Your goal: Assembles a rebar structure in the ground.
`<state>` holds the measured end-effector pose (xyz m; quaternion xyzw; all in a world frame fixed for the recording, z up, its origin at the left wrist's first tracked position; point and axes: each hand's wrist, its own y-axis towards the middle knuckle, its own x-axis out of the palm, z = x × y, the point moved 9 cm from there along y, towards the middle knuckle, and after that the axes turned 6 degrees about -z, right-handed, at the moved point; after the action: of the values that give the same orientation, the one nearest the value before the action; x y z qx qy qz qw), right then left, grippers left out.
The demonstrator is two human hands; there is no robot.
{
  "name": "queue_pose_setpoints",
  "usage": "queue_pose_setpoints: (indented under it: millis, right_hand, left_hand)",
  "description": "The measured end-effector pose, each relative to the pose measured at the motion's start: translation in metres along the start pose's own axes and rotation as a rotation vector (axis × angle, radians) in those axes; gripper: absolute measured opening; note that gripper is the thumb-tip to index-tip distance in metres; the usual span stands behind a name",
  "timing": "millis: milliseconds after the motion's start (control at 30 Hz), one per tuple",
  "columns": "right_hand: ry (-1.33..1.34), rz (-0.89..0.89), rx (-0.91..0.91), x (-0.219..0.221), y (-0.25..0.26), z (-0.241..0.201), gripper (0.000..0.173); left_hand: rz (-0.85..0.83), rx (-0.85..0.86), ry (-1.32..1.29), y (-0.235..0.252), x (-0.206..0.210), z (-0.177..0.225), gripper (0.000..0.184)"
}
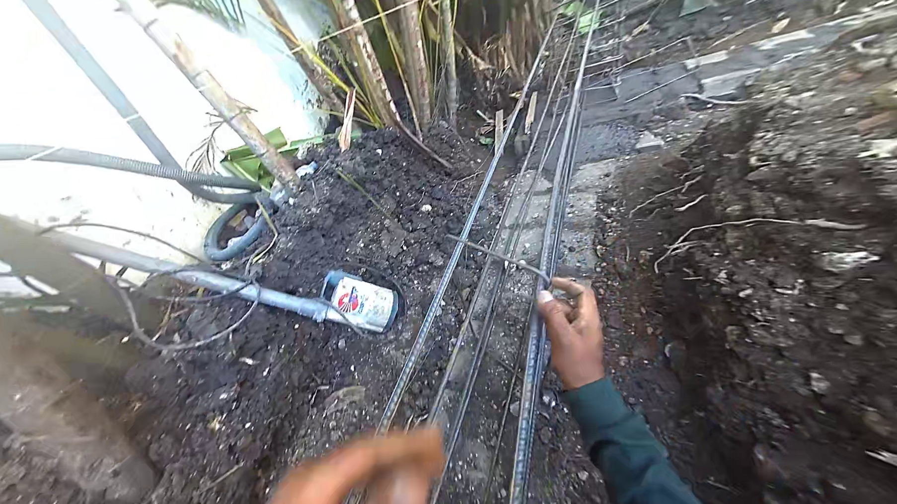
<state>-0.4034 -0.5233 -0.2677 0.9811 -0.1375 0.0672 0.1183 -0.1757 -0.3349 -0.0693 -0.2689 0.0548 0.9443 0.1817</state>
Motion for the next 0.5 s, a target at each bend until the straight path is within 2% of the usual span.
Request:
queue_pose_setpoints:
  millis: [67, 167, 233, 300, 367, 500]
  right_hand:
    - [0.055, 0.057, 0.024, -0.003, 0.002, 0.005, 0.041]
    - [0.109, 0.075, 0.012, -0.008, 0.008, 0.005, 0.034]
    - [0.113, 0.056, -0.008, -0.009, 0.006, 0.005, 0.031]
    - [0.125, 0.054, -0.061, -0.015, 0.008, 0.008, 0.021]
    - [0.125, 0.021, -0.096, -0.021, 0.011, 0.010, 0.024]
    - [0.081, -0.042, -0.102, -0.034, -0.003, 0.011, 0.031]
  left_hand:
    - [0.076, 0.018, 0.371, 0.101, -0.011, -0.032, 0.037]
    - [-0.048, 0.049, 0.730, 0.235, 0.022, -0.053, 0.044]
    - [-0.135, 0.048, 0.817, 0.285, 0.063, -0.060, 0.049]
    - [-0.235, -0.031, 0.891, 0.307, 0.094, -0.073, 0.062]
    - [-0.271, -0.093, 0.929, 0.312, 0.099, -0.083, 0.069]
    - [-0.168, -0.186, 0.765, 0.300, 0.068, -0.076, 0.054]
